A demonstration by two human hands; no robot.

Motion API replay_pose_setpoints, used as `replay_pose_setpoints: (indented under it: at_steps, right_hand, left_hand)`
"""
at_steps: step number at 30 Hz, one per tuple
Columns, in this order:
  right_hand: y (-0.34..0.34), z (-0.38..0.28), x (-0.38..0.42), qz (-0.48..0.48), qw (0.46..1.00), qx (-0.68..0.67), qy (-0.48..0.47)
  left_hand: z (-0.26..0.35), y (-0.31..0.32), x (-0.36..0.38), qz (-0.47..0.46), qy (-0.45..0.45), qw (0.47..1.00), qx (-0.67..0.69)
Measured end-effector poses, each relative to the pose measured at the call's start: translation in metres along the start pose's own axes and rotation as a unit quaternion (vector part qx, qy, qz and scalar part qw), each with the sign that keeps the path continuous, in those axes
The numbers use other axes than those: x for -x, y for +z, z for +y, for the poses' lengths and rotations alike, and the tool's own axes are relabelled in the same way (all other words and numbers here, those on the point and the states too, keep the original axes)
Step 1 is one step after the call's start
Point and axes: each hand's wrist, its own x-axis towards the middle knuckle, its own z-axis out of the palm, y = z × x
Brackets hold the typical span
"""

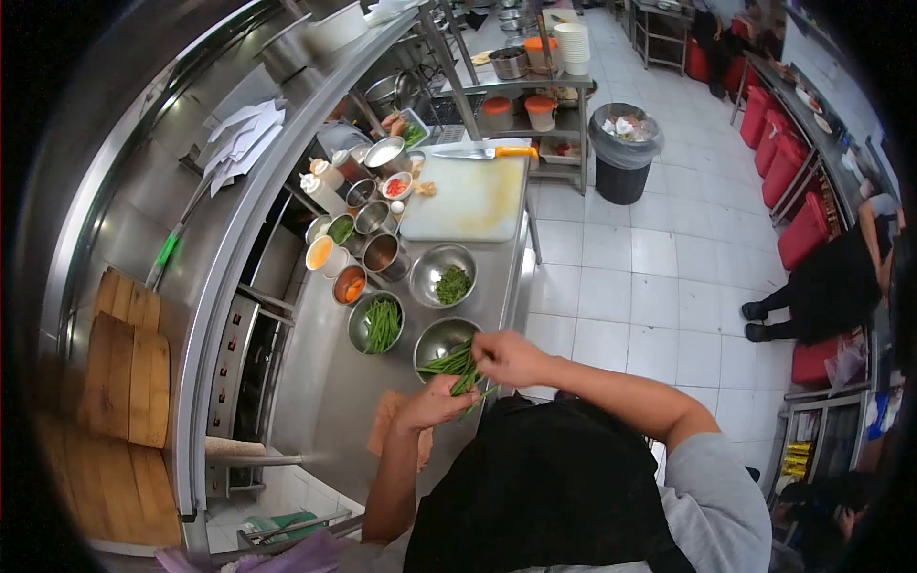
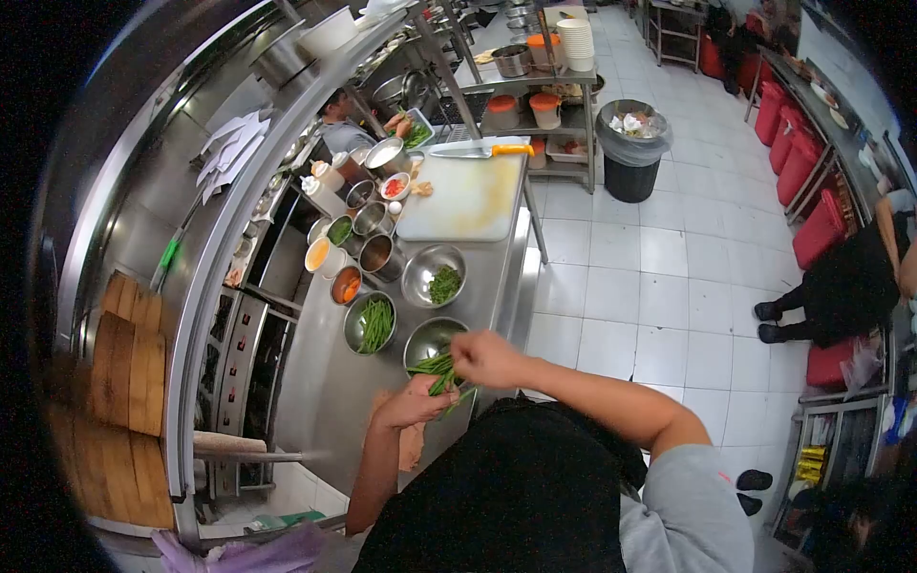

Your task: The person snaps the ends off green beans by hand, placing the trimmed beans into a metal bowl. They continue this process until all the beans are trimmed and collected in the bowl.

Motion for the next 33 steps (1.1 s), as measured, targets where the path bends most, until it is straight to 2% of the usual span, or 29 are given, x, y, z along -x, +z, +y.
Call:
replay_pose_setpoints:
  at_steps: [1,2,3,5,9,11,14,15,17,22,24,27,29,31,33]
  right_hand:
    - [0.008,0.02,-0.003,0.073,0.987,-0.13,0.056]
    - [0.012,0.032,-0.004,0.142,0.949,-0.257,0.113]
    - [0.004,0.03,-0.004,0.136,0.949,-0.259,0.116]
    - [-0.015,0.018,0.0,0.117,0.836,-0.498,0.199]
    - [-0.027,0.026,0.012,0.051,0.854,-0.47,0.219]
    - [-0.034,0.016,0.017,-0.042,0.899,-0.381,0.21]
    - [-0.038,-0.003,0.018,-0.074,0.912,-0.343,0.213]
    - [-0.036,-0.002,0.019,-0.073,0.911,-0.343,0.217]
    - [-0.03,0.003,0.023,-0.061,0.975,-0.194,0.091]
    - [-0.038,-0.026,0.018,-0.049,0.991,-0.098,0.08]
    - [-0.035,-0.03,0.016,-0.04,0.998,-0.054,0.016]
    - [-0.034,-0.031,0.014,-0.069,0.997,-0.007,-0.017]
    - [-0.034,-0.028,0.015,-0.073,0.997,-0.005,-0.014]
    - [-0.03,-0.024,0.018,-0.08,0.997,0.001,-0.013]
    - [-0.017,-0.013,0.021,0.062,0.991,-0.094,0.072]
  left_hand:
    - [-0.001,-0.001,0.001,0.001,-0.019,1.0,-0.003]
    - [-0.003,-0.002,0.003,0.003,-0.04,0.999,-0.005]
    - [-0.004,-0.004,0.003,0.005,-0.043,0.999,0.001]
    - [-0.008,-0.005,0.006,0.027,-0.034,0.996,0.075]
    - [-0.001,-0.008,0.011,0.034,-0.012,0.993,0.113]
    - [-0.001,-0.011,0.011,0.021,-0.012,0.993,0.114]
    - [0.004,-0.007,0.011,0.012,0.006,0.994,0.105]
    - [0.004,-0.006,0.01,0.019,-0.003,0.994,0.109]
    - [0.002,-0.004,0.008,0.025,-0.015,0.993,0.115]
    - [-0.003,0.002,0.003,-0.009,-0.015,0.995,0.099]
    - [-0.005,0.009,-0.002,-0.015,-0.021,0.995,0.097]
    - [0.0,0.02,-0.003,-0.018,-0.023,0.997,0.077]
    - [-0.002,0.023,-0.003,-0.014,-0.019,0.998,0.063]
    - [-0.009,0.017,-0.005,-0.023,0.005,0.993,0.116]
    - [-0.011,0.013,-0.006,-0.027,0.018,0.989,0.144]
